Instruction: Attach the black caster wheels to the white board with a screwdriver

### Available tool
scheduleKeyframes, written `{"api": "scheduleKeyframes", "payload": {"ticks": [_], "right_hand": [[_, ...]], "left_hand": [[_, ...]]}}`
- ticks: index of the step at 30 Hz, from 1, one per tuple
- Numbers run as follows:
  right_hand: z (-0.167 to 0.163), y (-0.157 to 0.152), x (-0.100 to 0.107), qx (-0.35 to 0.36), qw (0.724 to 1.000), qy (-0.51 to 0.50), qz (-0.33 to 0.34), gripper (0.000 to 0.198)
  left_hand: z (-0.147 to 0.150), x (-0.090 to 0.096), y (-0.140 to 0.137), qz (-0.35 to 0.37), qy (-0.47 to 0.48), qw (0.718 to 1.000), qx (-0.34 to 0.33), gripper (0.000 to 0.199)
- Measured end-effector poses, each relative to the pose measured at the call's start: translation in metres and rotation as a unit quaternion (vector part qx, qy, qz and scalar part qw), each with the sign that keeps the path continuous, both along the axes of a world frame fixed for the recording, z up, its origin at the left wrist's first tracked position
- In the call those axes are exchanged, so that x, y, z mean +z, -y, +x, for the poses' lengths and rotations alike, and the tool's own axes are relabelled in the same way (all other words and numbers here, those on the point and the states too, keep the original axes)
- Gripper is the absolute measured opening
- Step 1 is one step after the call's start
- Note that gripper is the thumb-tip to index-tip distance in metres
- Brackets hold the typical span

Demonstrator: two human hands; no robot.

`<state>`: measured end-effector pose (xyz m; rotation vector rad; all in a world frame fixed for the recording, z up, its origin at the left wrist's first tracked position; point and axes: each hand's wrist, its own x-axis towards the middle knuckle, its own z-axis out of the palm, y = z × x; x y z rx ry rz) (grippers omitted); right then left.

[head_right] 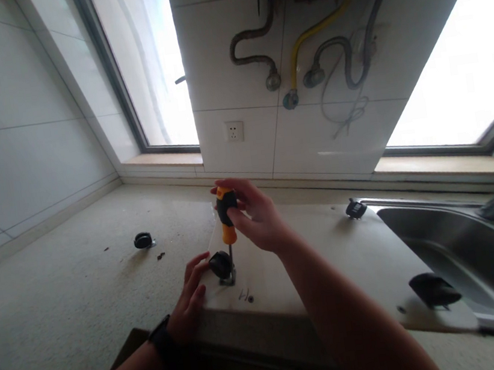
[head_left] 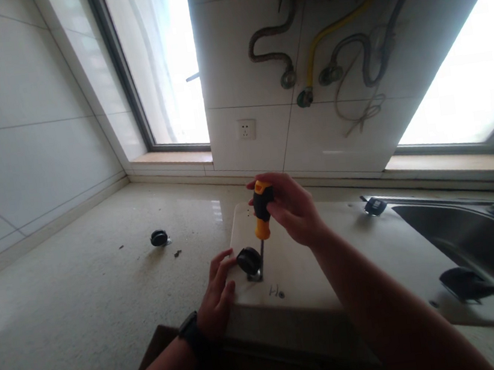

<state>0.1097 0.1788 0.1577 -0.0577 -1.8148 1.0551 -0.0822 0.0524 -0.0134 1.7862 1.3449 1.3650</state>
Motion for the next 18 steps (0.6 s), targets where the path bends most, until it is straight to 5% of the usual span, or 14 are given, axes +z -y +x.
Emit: {"api": "scheduleKeyframes", "payload": {"ticks": [11,14,18], "right_hand": [[0.0024,0.0016,0.0061,-0.119,0.988,-0.022,0.101,0.053],[0.005,0.0028,0.0066,-0.176,0.971,-0.043,0.155,0.038],[0.0095,0.005,0.0096,-0.075,0.993,-0.015,0.091,0.027]], "left_hand": [[-0.001,-0.0029,-0.0005,0.003,-0.002,1.0,0.004,0.046],[-0.0007,-0.0021,0.0003,0.007,-0.003,1.0,0.003,0.045],[-0.0002,-0.0018,0.0008,0.006,-0.004,1.0,0.006,0.044]]}}
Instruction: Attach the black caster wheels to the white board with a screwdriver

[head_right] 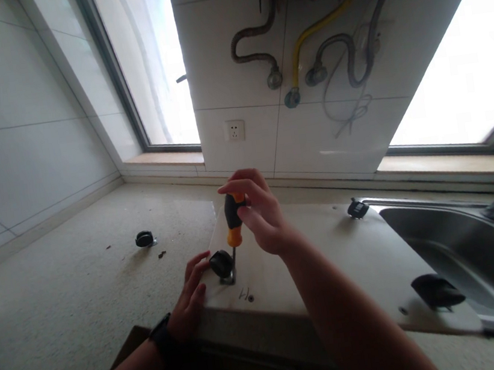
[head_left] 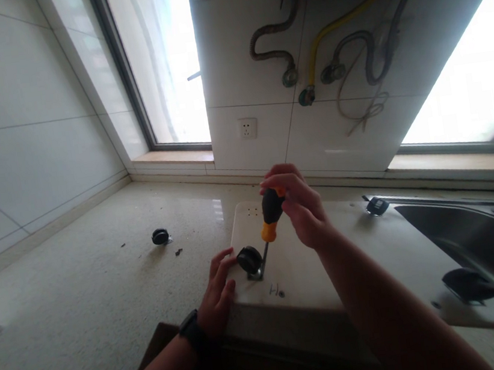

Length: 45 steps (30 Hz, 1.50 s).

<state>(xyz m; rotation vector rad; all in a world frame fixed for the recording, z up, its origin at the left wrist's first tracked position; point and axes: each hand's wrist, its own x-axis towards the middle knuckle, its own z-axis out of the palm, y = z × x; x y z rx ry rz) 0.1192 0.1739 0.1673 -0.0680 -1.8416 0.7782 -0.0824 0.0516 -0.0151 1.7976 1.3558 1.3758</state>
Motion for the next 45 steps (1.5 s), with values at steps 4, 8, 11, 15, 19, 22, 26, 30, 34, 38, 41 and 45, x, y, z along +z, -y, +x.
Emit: {"api": "scheduleKeyframes", "payload": {"ticks": [4,8,11,15,19,22,26,30,34,38,41,45], "right_hand": [[0.006,-0.002,0.005,0.094,0.992,0.071,-0.052,0.036],[0.013,-0.008,0.009,0.021,0.996,0.082,0.005,0.041],[0.016,-0.009,0.011,-0.016,0.996,0.063,0.054,0.05],[0.014,-0.006,0.013,-0.048,0.992,0.038,0.108,0.053],[0.009,-0.004,0.012,-0.085,0.987,0.011,0.137,0.048],[0.007,-0.003,0.009,-0.124,0.981,-0.005,0.151,0.046],[0.005,-0.001,0.007,-0.169,0.969,-0.017,0.178,0.04],[0.007,0.004,0.01,-0.153,0.972,0.009,0.178,0.032],[0.011,0.006,0.013,0.003,0.991,0.073,0.108,0.043],[0.013,0.002,0.013,0.057,0.993,0.096,0.047,0.045],[0.012,-0.002,0.012,0.028,0.994,0.089,0.052,0.041],[0.012,-0.005,0.013,-0.034,0.992,0.053,0.106,0.038]], "left_hand": [[0.0,0.003,0.0,0.002,0.0,1.0,0.004,0.043],[0.0,0.024,0.001,0.017,-0.021,0.999,0.03,0.041],[0.003,0.057,0.001,0.056,-0.017,0.998,0.033,0.041],[0.016,0.107,-0.004,0.079,0.006,0.997,-0.014,0.038],[0.037,0.14,-0.013,0.042,-0.009,0.998,-0.049,0.041],[0.05,0.149,-0.022,0.009,0.01,0.999,-0.047,0.041],[0.058,0.152,-0.028,-0.018,0.037,0.999,-0.019,0.029],[0.053,0.158,-0.027,-0.014,0.002,0.999,-0.05,0.017],[0.044,0.163,-0.026,-0.043,0.024,0.991,-0.122,0.02],[0.037,0.163,-0.027,-0.051,0.022,0.986,-0.16,0.022],[0.04,0.163,-0.027,-0.05,0.014,0.988,-0.148,0.024],[0.052,0.161,-0.027,-0.05,0.05,0.994,-0.088,0.041]]}}
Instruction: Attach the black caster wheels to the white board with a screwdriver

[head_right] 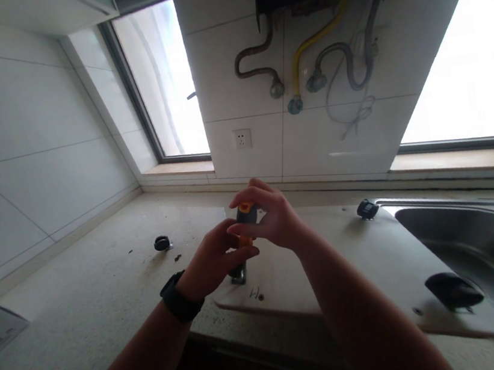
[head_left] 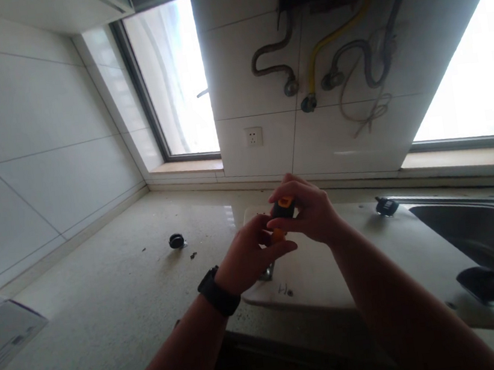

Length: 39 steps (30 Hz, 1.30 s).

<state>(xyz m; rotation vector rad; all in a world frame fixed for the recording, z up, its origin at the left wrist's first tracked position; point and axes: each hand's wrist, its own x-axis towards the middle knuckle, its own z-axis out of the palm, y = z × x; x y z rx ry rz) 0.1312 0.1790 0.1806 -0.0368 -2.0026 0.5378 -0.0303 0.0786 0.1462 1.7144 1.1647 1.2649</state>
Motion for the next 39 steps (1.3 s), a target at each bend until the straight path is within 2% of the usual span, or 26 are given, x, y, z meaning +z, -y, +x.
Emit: {"api": "scheduleKeyframes", "payload": {"ticks": [3,5,7,10,12,16,20,23,26,28,30,33,39], "right_hand": [[0.002,0.0,0.002,-0.045,0.997,-0.029,0.053,0.035],[0.006,0.001,0.005,-0.029,0.999,-0.019,0.038,0.024],[0.012,0.001,0.008,0.043,0.999,0.016,-0.021,0.018],[0.02,0.001,0.013,0.159,0.98,0.072,-0.096,0.031],[0.023,0.0,0.014,0.193,0.97,0.094,-0.117,0.039],[0.024,-0.003,0.012,0.173,0.97,0.09,-0.143,0.04],[0.023,-0.006,0.008,0.122,0.981,0.042,-0.142,0.042],[0.022,-0.007,0.005,0.084,0.989,0.005,-0.123,0.046],[0.021,-0.007,0.004,0.057,0.993,-0.01,-0.098,0.048],[0.022,-0.008,0.005,0.084,0.991,0.004,-0.105,0.041],[0.023,-0.008,0.006,0.155,0.978,0.038,-0.133,0.034],[0.026,-0.009,0.009,0.243,0.952,0.086,-0.164,0.043],[0.025,-0.015,0.005,0.252,0.945,0.082,-0.191,0.043]], "left_hand": [[0.006,-0.003,-0.001,0.011,-0.007,1.0,0.028,0.033],[0.005,-0.003,-0.002,0.017,-0.016,1.0,0.004,0.024],[0.002,-0.002,-0.002,0.014,-0.019,0.999,-0.038,0.023],[-0.005,0.002,-0.001,0.004,-0.018,0.996,-0.082,0.026],[-0.009,0.004,-0.001,-0.001,-0.019,0.994,-0.107,0.024],[-0.011,0.006,0.001,0.004,-0.043,0.992,-0.116,0.024],[-0.003,0.002,0.001,0.029,-0.058,0.996,-0.056,0.036],[0.006,-0.002,0.0,0.015,-0.047,0.999,-0.015,0.048],[0.01,-0.006,-0.003,0.013,-0.046,0.999,0.003,0.036],[0.008,-0.006,-0.004,0.017,-0.045,0.999,-0.022,0.028],[0.002,-0.005,-0.005,0.013,-0.032,0.997,-0.07,0.025],[-0.007,0.0,-0.008,-0.003,-0.014,0.993,-0.118,0.024],[-0.011,0.003,-0.009,-0.015,-0.033,0.987,-0.155,0.026]]}}
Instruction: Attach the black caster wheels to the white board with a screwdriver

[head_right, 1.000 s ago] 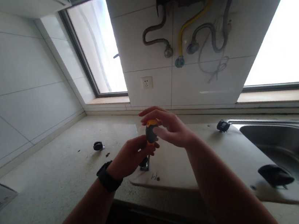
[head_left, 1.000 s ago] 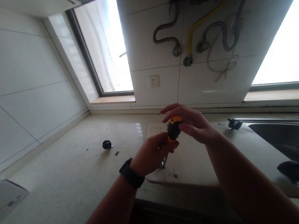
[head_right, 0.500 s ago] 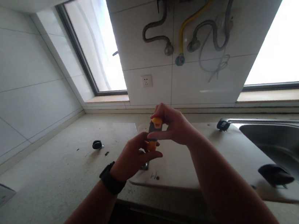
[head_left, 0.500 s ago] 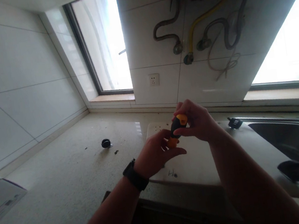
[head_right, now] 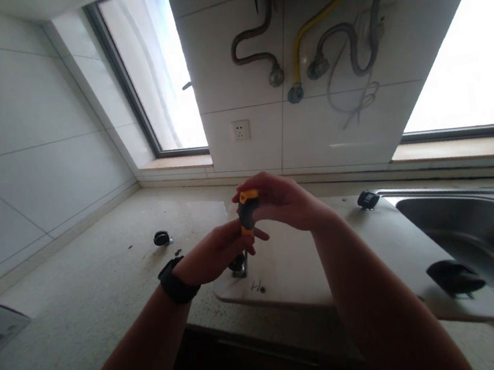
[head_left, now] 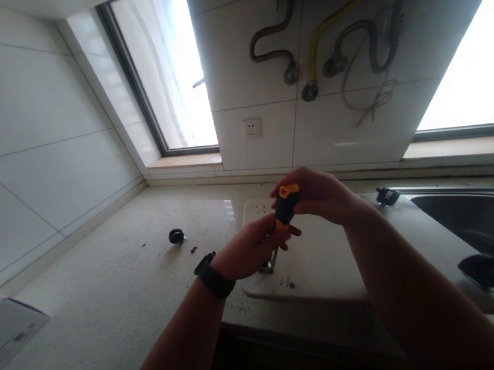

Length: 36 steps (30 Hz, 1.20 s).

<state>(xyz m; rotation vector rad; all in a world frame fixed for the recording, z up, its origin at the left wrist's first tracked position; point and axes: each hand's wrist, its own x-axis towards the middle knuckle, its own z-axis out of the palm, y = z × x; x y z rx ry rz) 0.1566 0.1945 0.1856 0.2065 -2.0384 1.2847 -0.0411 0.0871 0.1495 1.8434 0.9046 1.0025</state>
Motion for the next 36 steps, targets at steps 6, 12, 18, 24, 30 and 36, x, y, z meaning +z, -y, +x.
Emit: {"api": "scheduleKeyframes", "payload": {"ticks": [6,12,18,24,30,36], "right_hand": [[-0.01,-0.002,-0.005,-0.046,0.996,-0.072,0.023,0.053],[-0.021,0.007,-0.008,-0.133,0.983,-0.122,0.015,0.053],[-0.009,0.003,-0.006,-0.021,0.998,-0.055,-0.02,0.038],[-0.007,0.002,-0.006,0.003,1.0,-0.006,-0.03,0.042],[-0.017,0.005,-0.012,-0.13,0.988,-0.077,0.015,0.049],[-0.017,0.008,-0.011,-0.219,0.965,-0.13,0.064,0.042]], "left_hand": [[0.009,-0.008,0.003,0.06,-0.026,0.989,0.13,0.039],[0.016,-0.015,0.003,0.058,0.018,0.979,0.194,0.04],[0.012,-0.011,0.003,0.033,0.006,0.992,0.12,0.023],[0.001,-0.008,0.002,0.021,0.002,0.998,0.064,0.027],[0.011,-0.014,0.003,0.063,0.002,0.982,0.18,0.037],[0.017,-0.017,0.003,0.078,0.011,0.968,0.239,0.025]]}}
